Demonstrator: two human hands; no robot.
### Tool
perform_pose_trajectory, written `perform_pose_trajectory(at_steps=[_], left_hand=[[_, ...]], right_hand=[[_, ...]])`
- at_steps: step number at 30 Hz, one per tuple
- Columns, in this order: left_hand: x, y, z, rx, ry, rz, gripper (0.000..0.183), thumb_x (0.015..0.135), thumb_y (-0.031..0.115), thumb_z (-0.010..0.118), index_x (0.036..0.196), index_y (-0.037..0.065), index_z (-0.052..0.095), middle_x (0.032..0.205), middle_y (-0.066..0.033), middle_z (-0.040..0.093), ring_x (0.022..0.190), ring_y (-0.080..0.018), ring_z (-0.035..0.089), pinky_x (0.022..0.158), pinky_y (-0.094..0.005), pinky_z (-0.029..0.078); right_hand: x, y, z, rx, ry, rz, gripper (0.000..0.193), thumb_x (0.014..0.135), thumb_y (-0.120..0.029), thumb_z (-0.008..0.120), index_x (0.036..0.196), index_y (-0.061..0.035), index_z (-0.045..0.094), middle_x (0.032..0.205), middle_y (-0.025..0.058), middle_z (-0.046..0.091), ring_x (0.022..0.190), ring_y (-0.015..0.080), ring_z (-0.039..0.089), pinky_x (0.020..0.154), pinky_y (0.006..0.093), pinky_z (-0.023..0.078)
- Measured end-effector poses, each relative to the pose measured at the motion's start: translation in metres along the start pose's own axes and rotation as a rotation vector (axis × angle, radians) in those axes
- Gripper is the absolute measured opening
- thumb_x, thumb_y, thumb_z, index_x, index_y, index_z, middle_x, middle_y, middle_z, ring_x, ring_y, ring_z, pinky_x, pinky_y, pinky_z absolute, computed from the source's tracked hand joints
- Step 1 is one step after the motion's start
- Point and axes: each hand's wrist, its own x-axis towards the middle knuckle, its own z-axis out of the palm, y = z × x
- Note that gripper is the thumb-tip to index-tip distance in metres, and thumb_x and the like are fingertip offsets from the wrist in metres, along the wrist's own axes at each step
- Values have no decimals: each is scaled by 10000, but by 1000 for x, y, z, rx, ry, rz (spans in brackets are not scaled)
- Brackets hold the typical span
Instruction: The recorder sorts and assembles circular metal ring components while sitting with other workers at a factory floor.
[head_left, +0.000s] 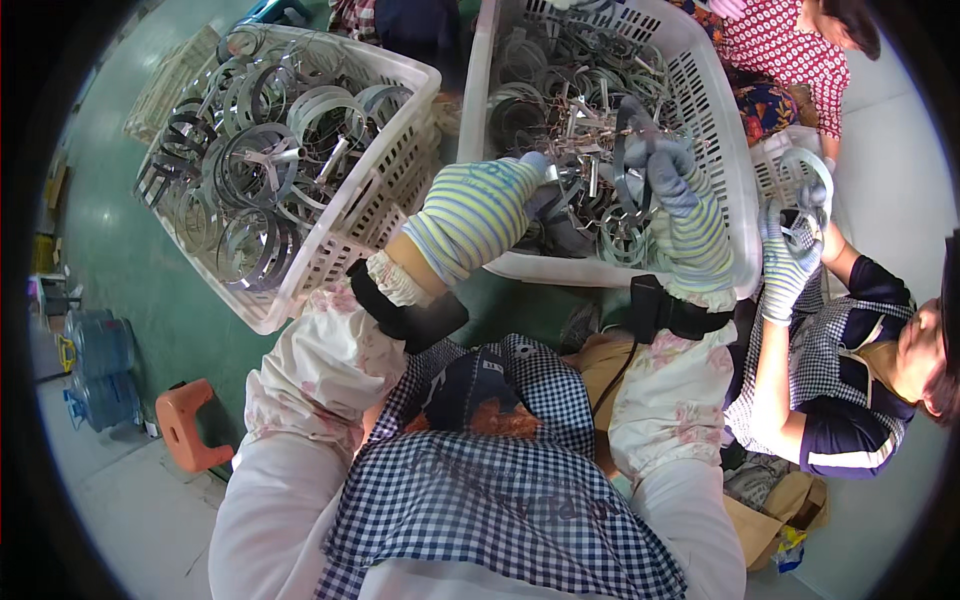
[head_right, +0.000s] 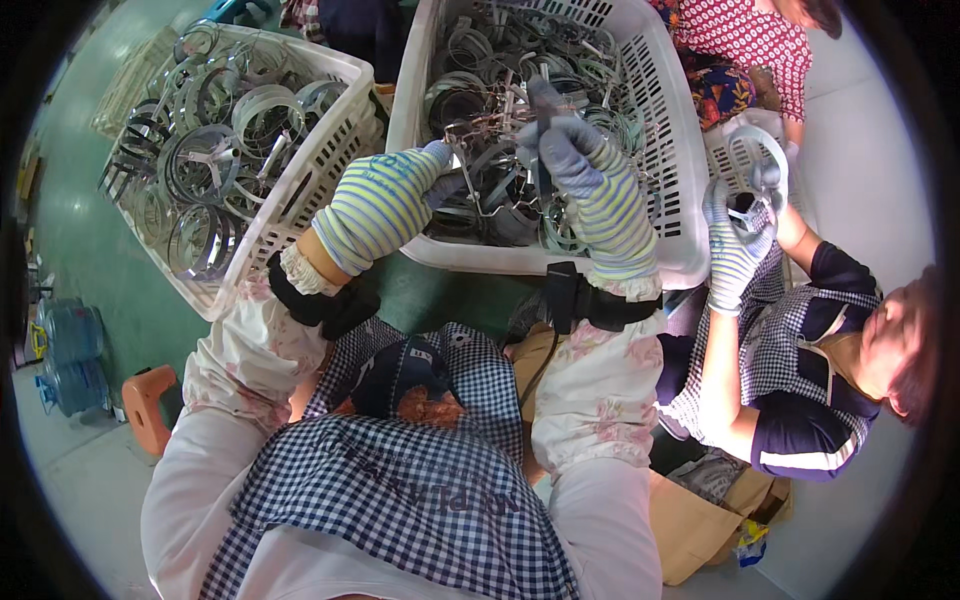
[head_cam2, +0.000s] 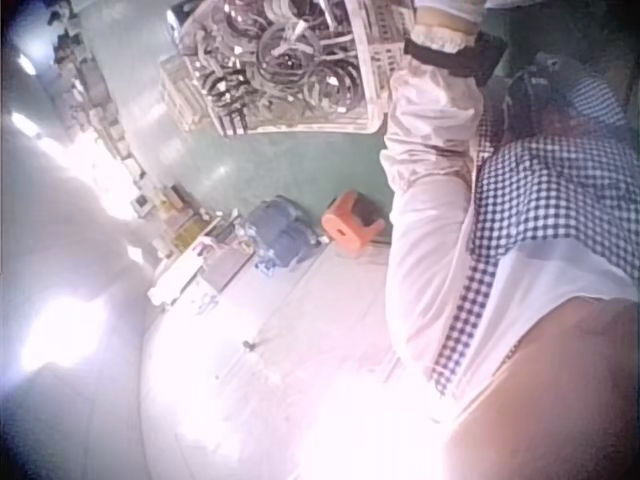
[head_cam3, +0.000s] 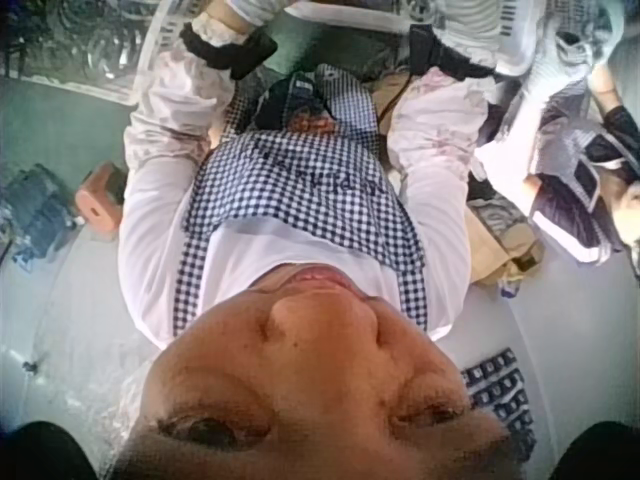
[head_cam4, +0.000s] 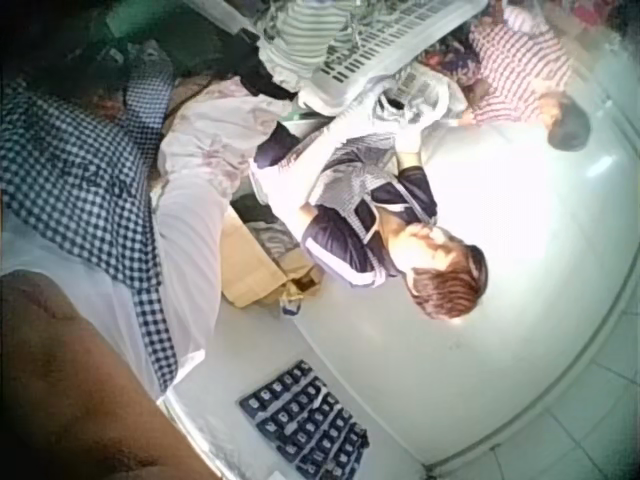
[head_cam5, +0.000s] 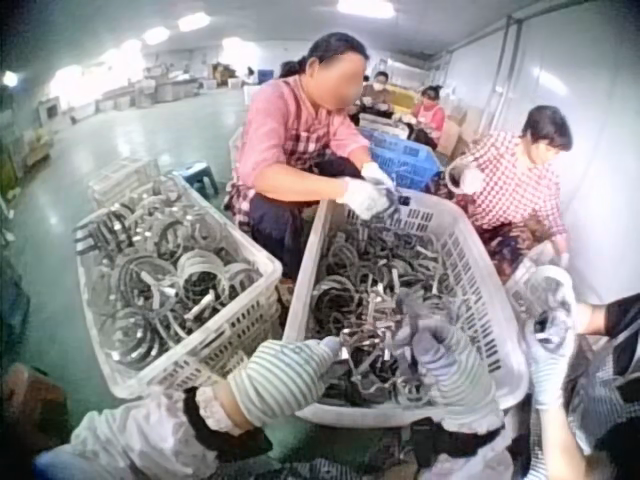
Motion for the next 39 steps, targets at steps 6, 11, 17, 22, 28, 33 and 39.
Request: perform_pose_trajectory(at_steps=[6, 11, 17, 22, 28, 33, 39], left_hand=[[4, 1, 2, 36, -14, 55, 231, 904, 254, 618, 1050, 75, 616, 819, -156, 680, 760, -345, 671, 627, -423, 530], [7, 8, -2, 70, -133, 40, 290, 829, 175, 664, 1094, 78, 597, 856, -148, 688, 796, -330, 682, 643, -410, 538], [10, 2, -4, -37, -85, -40, 250, 888, 212, 650, 1052, 27, 613, 843, -171, 687, 793, -361, 671, 654, -422, 529], [23, -15, 2, -309, 82, -156, 332, 917, 248, 651, 1114, -18, 630, 889, -200, 694, 794, -337, 675, 707, -380, 526], [20, -7, -2, -816, -38, -351, 317, 963, 219, 613, 1161, -29, 611, 952, -53, 679, 845, -113, 592, 759, -275, 488], [19, -11, 1, -941, -62, -347, 283, 975, 191, 597, 1175, -8, 609, 943, 6, 655, 803, -41, 546, 701, -218, 474], [19, -9, 5, -1185, -60, -448, 258, 990, 227, 577, 1153, 31, 615, 892, 34, 633, 718, -32, 548, 605, -195, 456]], right_hand=[[5, 12, -4, 8, -86, 74, 163, 939, -192, 652, 1033, -70, 707, 1126, 46, 681, 1109, 132, 582, 996, 297, 430], [5, -10, 8, -213, -276, 303, 279, 948, -236, 635, 1161, -60, 675, 1155, 69, 681, 1185, 151, 549, 1006, 300, 442], [14, -3, -1, -231, -43, 114, 450, 963, -242, 611, 1360, -47, 526, 1407, 126, 490, 1281, 204, 485, 1024, 306, 453], [19, 15, -1, -80, 59, -340, 824, 867, -325, 721, 1509, -64, 275, 1439, 194, 434, 1326, 294, 447, 1109, 372, 373], [21, 16, 54, -839, 167, -512, 851, 725, -335, 847, 1416, -57, 434, 1232, 162, 616, 1110, 253, 609, 960, 371, 477], [22, 16, 65, -767, 272, -480, 543, 781, -307, 804, 1205, -21, 621, 1079, 154, 685, 975, 265, 670, 853, 363, 520], [22, 28, 64, -766, 246, -515, 543, 791, -288, 797, 1236, -38, 610, 1115, 161, 673, 1006, 266, 658, 880, 364, 508]])
